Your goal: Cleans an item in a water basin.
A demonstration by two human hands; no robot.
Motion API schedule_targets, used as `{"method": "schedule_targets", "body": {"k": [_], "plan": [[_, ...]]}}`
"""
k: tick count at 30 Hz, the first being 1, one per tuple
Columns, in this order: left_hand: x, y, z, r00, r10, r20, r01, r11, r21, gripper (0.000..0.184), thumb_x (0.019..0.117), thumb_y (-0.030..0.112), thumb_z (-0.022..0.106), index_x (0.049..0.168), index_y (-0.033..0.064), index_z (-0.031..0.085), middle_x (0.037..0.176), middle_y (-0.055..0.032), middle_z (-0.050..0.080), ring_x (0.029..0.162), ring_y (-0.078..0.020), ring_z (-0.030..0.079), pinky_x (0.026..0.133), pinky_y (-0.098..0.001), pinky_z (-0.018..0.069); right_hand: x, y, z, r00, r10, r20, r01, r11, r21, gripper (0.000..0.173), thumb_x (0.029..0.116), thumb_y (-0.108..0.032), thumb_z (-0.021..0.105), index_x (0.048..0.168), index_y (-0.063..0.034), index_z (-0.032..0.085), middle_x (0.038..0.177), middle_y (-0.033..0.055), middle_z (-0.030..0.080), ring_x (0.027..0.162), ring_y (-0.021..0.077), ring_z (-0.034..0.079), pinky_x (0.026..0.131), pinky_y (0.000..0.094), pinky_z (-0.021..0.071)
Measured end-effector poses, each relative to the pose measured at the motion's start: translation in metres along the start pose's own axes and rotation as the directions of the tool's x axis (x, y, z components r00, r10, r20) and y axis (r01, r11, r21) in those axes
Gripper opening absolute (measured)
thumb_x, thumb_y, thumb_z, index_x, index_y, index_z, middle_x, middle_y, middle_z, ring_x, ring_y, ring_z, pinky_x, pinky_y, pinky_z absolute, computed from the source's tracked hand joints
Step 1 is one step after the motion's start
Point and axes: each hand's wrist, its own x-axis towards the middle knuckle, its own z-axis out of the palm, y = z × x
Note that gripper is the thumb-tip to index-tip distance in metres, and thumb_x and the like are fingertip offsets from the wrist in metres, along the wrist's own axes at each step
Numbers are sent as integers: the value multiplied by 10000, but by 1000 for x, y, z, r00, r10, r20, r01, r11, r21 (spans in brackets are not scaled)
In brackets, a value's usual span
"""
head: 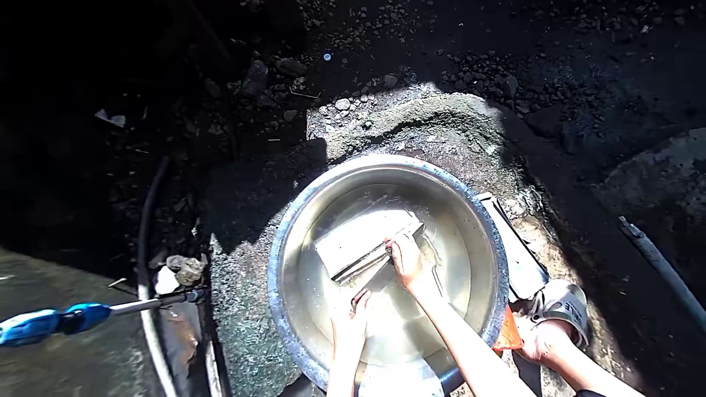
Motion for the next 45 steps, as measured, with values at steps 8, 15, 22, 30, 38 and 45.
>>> {"method": "schedule_targets", "body": {"k": [8, 15, 22, 30, 38, 45], "plan": [[10, 13, -9, 992, -121, 43, 114, 984, 135, 187, 857, -25, 647, 983, -163, 647, 864, -208, 696, 842, -201, 699, 832, -337, 546, -1, -99, 17, 942, -323, 96, 278, 906, 318, 360, 1057, -182, 429, 915, -21, 718, 970, 115, 774, 949, 221, 746, 954, 343, 556], [6, -11, -2, 992, 96, 84, -107, 984, 139, 236, 941, 65, 611, 1031, -136, 695, 846, -199, 742, 781, -235, 747, 778, -362, 587, -3, 15, 0, 1000, 11, 12, -11, 1000, -13, 275, 1012, -92, 500, 1011, 65, 727, 1013, 195, 752, 975, 311, 737, 937, 379, 568], [17, -6, -19, 980, 38, 195, -75, 980, 187, 284, 912, 14, 530, 1102, -170, 633, 789, -200, 668, 735, -250, 673, 736, -405, 545, -6, -49, 25, 956, -292, 18, 282, 937, 205, 315, 1040, -172, 471, 941, -25, 730, 1053, 165, 760, 1075, 278, 720, 1020, 368, 526], [2, -63, -4, 857, -499, 128, 499, 745, -442, 353, 1104, 171, 347, 1277, -81, 524, 1107, -94, 640, 1004, -50, 633, 923, -252, 526, -34, 85, -7, 887, 459, 43, -454, 887, -88, 459, 1016, -26, 469, 1462, 78, 485, 1551, 286, 430, 1424, 417, 464, 1160, 492, 397], [7, -67, -6, 764, -603, 228, 608, 556, -567, 519, 1134, 320, 170, 1444, -9, 425, 1289, -123, 615, 1137, -109, 625, 967, -307, 533, -83, -14, 35, 888, 458, -45, -457, 889, 25, 405, 978, 16, 513, 1366, 110, 578, 1398, 275, 599, 1299, 410, 598, 1119, 485, 454], [9, -59, -13, 675, -681, 284, 665, 394, -635, 786, 1051, 553, -56, 1514, 58, 340, 1369, -80, 563, 1182, -105, 568, 979, -305, 490, -71, -88, 79, 968, -53, 247, -9, 970, 244, 325, 955, 0, 574, 1243, -6, 725, 1300, 127, 708, 1257, 267, 656, 1099, 403, 498]]}}
